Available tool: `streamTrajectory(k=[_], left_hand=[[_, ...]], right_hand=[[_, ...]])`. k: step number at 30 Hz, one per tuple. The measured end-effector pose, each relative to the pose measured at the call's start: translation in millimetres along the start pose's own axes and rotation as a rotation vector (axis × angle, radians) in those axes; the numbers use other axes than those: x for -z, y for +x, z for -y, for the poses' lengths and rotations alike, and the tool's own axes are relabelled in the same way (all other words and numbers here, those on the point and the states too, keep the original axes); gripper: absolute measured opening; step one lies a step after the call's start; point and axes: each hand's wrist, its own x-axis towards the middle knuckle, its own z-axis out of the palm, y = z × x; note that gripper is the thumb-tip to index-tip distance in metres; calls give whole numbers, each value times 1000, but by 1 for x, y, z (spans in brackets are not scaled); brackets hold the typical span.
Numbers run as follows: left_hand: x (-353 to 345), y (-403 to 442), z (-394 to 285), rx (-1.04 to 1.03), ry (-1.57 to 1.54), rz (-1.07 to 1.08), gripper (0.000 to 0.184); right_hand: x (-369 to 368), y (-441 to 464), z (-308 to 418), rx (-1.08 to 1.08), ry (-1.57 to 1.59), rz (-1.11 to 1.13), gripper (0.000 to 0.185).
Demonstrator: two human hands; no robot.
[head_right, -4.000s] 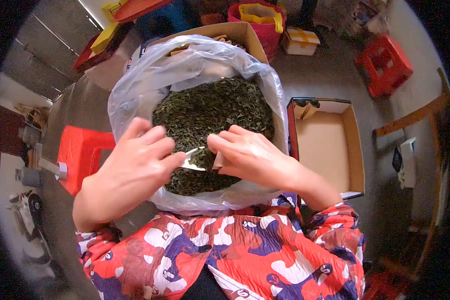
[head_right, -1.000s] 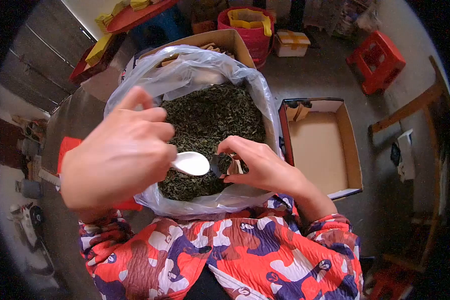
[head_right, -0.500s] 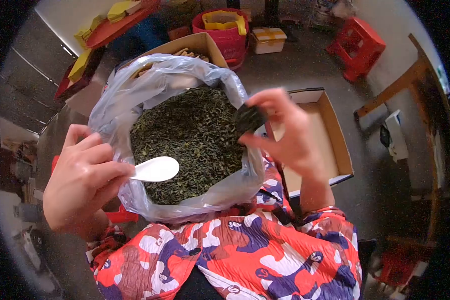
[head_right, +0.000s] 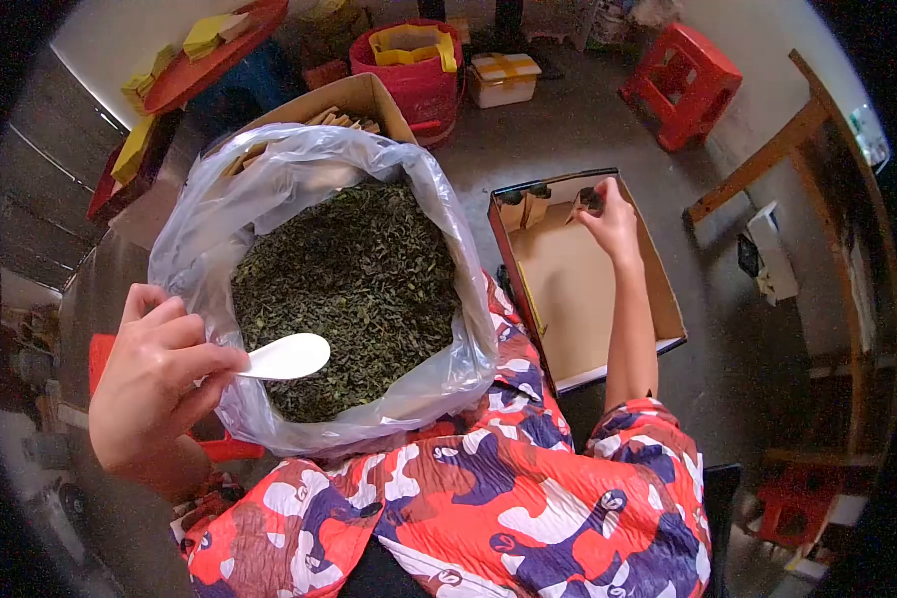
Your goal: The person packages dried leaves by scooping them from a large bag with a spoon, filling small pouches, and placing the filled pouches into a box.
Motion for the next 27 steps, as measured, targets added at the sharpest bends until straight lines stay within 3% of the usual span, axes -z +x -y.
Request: streamTrajectory(k=[3, 8, 18, 27], left_hand=[[-4, -2, 1, 3, -18, 15, 21], [-8, -4, 2, 18, -21, 39, 22], [-8, -3, 4, 14, -27, 108, 23], [-22, 6, 2, 27, -14, 73, 16]], right_hand=[[-44, 20, -42, -52, -130, 25, 53], [-93, 44, -67, -108, -89, -39, 59], [-104, 60, -74, -92, -15, 55, 66], [-92, 54, -71, -214, 84, 64, 70]])
